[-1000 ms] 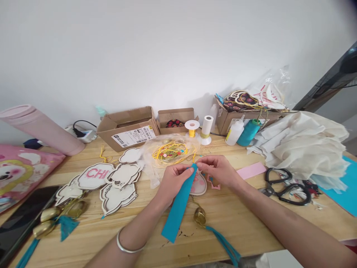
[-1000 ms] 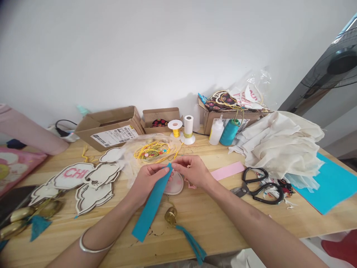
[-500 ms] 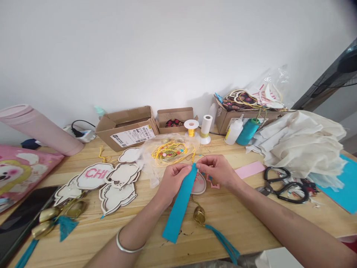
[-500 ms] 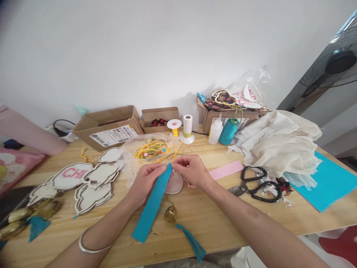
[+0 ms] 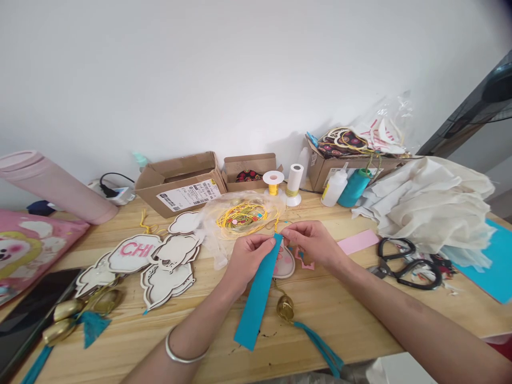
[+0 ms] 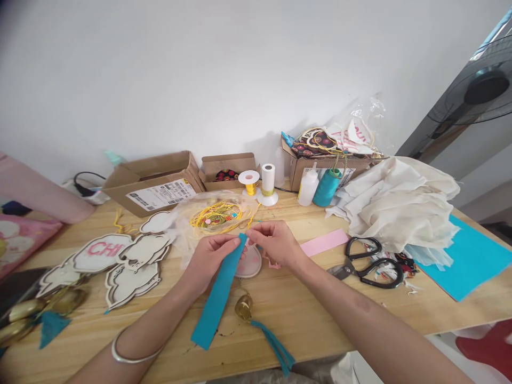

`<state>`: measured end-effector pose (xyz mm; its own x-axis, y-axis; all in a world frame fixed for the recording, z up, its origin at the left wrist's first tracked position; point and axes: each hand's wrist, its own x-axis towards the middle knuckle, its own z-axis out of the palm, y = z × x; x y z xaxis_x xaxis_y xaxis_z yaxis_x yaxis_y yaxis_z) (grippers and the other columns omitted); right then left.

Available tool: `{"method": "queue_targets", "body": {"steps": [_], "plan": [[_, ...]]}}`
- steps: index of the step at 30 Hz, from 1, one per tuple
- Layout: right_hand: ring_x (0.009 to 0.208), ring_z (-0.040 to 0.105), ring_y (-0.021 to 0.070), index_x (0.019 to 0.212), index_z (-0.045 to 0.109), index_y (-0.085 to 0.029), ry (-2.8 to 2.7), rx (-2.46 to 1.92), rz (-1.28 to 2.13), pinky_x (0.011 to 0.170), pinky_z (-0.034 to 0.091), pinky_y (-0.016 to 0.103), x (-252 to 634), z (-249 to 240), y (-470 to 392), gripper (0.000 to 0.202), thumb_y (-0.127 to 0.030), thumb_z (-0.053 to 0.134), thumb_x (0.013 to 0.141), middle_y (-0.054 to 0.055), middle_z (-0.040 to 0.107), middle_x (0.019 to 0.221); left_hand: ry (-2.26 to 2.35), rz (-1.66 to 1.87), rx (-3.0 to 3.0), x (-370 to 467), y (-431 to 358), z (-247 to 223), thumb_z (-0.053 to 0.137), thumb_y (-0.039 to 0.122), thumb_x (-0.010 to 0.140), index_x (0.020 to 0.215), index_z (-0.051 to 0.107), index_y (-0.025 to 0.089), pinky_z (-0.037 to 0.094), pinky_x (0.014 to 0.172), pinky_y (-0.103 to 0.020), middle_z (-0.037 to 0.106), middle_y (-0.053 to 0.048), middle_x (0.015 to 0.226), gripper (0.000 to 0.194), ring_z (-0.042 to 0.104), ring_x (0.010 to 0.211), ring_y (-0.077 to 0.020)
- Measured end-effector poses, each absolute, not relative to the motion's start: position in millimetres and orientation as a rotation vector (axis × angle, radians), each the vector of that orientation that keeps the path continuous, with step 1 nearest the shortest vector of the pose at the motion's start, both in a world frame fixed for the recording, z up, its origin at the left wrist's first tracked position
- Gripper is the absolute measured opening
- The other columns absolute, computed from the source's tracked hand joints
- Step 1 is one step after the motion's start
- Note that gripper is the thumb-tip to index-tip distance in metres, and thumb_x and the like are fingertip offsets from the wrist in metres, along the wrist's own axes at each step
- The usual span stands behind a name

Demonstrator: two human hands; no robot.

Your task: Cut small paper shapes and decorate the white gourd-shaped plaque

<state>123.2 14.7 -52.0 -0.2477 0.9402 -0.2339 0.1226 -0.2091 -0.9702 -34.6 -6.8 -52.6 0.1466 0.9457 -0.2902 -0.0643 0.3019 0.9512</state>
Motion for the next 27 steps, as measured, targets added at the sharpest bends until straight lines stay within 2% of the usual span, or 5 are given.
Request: {"method": "queue_targets", "body": {"steps": [5, 8, 12, 18, 27], "plan": [[0.027, 0.037, 0.004, 0.072, 0.063, -0.015, -1.421, -1.381, 1.516, 0.019, 0.029, 0.014, 121.8, -48.3, 13.0, 0.021, -0.035, 0.061, 0.07, -0.007, 0.049, 0.043, 1.17, 0.93, 0.965, -33.7, -7.8, -50.3, 0.065, 0.031, 0.069, 0.079, 0.072, 0.016, 0.047, 0.05, -0.021, 0.069, -0.002, 0.06, 0.02, 0.061, 0.054, -0.0137], [0.025, 0.036, 0.0044, 0.071, 0.063, -0.014, -1.411, -1.401, 1.512, 0.018, 0.029, 0.014, 120.6, -44.5, 11.9, 0.019, -0.034, 0.061, 0.069, -0.008, 0.048, 0.038, 1.14, 0.941, 0.949, -33.9, -8.6, -49.5, 0.064, 0.034, 0.069, 0.078, 0.072, 0.015, 0.048, 0.054, -0.024, 0.07, -0.004, 0.065, 0.022, 0.062, 0.059, -0.0158], [0.025, 0.036, 0.0046, 0.069, 0.063, -0.015, -1.403, -1.408, 1.502, 0.019, 0.03, 0.015, 119.4, -41.7, 11.1, 0.018, -0.033, 0.061, 0.069, -0.008, 0.047, 0.038, 1.113, 0.942, 0.981, -35.2, -8.5, -50.8, 0.061, 0.036, 0.073, 0.08, 0.072, 0.015, 0.048, 0.055, -0.023, 0.071, -0.003, 0.067, 0.025, 0.063, 0.06, -0.0154], [0.028, 0.036, 0.0043, 0.07, 0.063, -0.015, -1.425, -1.375, 1.476, 0.019, 0.03, 0.015, 120.6, -48.6, 12.0, 0.021, -0.035, 0.062, 0.068, -0.007, 0.049, 0.043, 1.181, 0.946, 0.979, -34.7, -6.1, -53.4, 0.067, 0.032, 0.067, 0.08, 0.072, 0.016, 0.046, 0.051, -0.021, 0.069, -0.001, 0.059, 0.021, 0.061, 0.055, -0.0131], [0.031, 0.039, 0.0039, 0.066, 0.06, -0.015, -1.427, -1.359, 1.505, 0.02, 0.03, 0.014, 122.6, -52.1, 14.9, 0.024, -0.039, 0.059, 0.07, -0.004, 0.055, 0.053, 1.217, 0.947, 0.988, -34.8, -6.0, -53.7, 0.067, 0.032, 0.067, 0.079, 0.072, 0.017, 0.045, 0.047, -0.02, 0.067, -0.001, 0.056, 0.02, 0.059, 0.051, -0.0125]]}}
